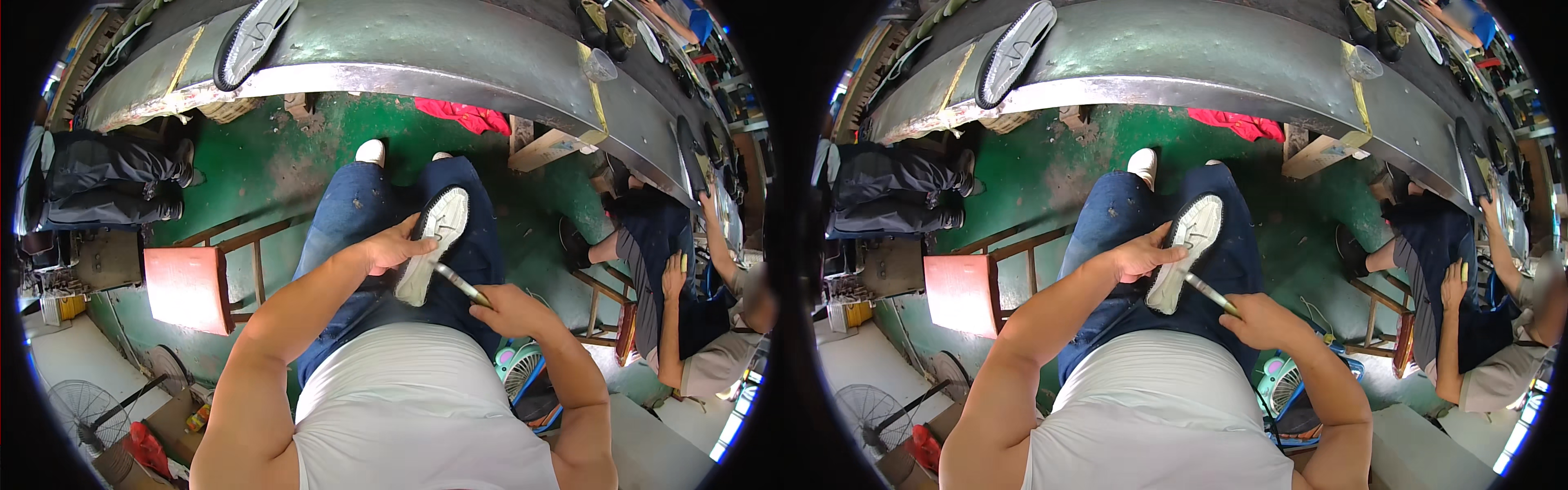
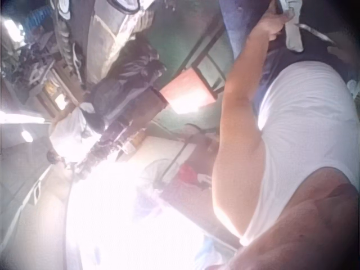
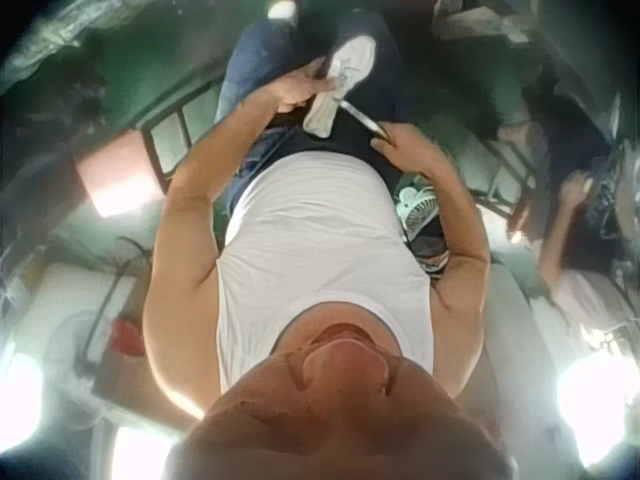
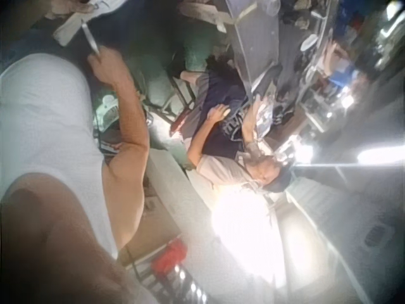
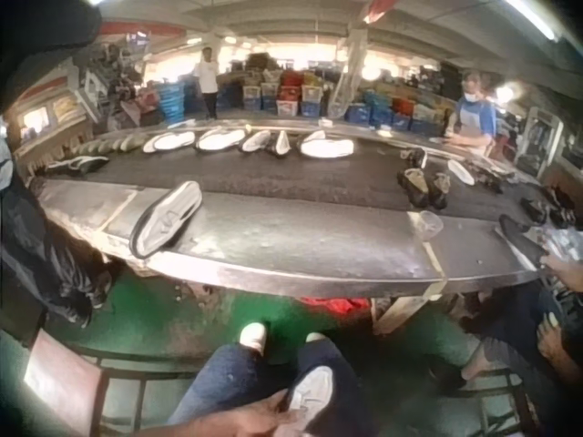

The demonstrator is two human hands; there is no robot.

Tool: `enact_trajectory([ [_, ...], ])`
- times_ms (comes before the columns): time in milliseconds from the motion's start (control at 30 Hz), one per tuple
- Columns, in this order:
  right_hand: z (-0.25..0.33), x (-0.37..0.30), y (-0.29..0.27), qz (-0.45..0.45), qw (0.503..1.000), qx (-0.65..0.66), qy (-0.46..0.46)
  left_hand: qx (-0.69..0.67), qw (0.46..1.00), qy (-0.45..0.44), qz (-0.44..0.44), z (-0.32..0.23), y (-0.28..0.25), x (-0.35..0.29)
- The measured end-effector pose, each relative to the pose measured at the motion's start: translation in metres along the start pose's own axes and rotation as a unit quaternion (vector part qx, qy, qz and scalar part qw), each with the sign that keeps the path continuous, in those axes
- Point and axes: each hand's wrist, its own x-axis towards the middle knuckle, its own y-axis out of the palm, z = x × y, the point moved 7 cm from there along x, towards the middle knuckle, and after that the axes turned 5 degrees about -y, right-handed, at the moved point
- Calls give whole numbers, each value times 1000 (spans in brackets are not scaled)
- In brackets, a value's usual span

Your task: Using a lasting tool to pull and secure shoe uppers over a last on an assembly line.

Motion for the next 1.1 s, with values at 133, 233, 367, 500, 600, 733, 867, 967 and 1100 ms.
enact_trajectory([
  [133, 15, 3, 15, -42, 992, -100, -70, 27, 1000, -8, -8, 2, 3, 3],
  [233, 33, 5, 10, -47, 982, -177, -45, 29, 997, 75, -4, 5, 4, 11],
  [367, -2, 4, 20, -71, 985, -155, -36, 118, 983, 105, -94, 9, 12, -8],
  [500, -20, -1, 16, 25, 995, -88, -39, 244, 963, 113, 2, 47, 17, -29],
  [600, -13, -11, 15, 143, 985, 87, 38, 293, 946, 128, -53, 46, 21, -27],
  [733, -6, -3, 9, -181, 972, 136, -61, 383, 904, 138, -132, 42, 31, -20],
  [867, -31, 16, 21, -160, 982, 87, -42, 215, 955, 179, -99, 45, 5, -15],
  [967, -53, 5, 28, -230, 949, 207, -54, -82, 977, 196, 8, -2, 3, -56],
  [1100, -82, 12, 41, -216, 922, 321, -21, -79, 969, 228, -55, -82, -15, -104],
])
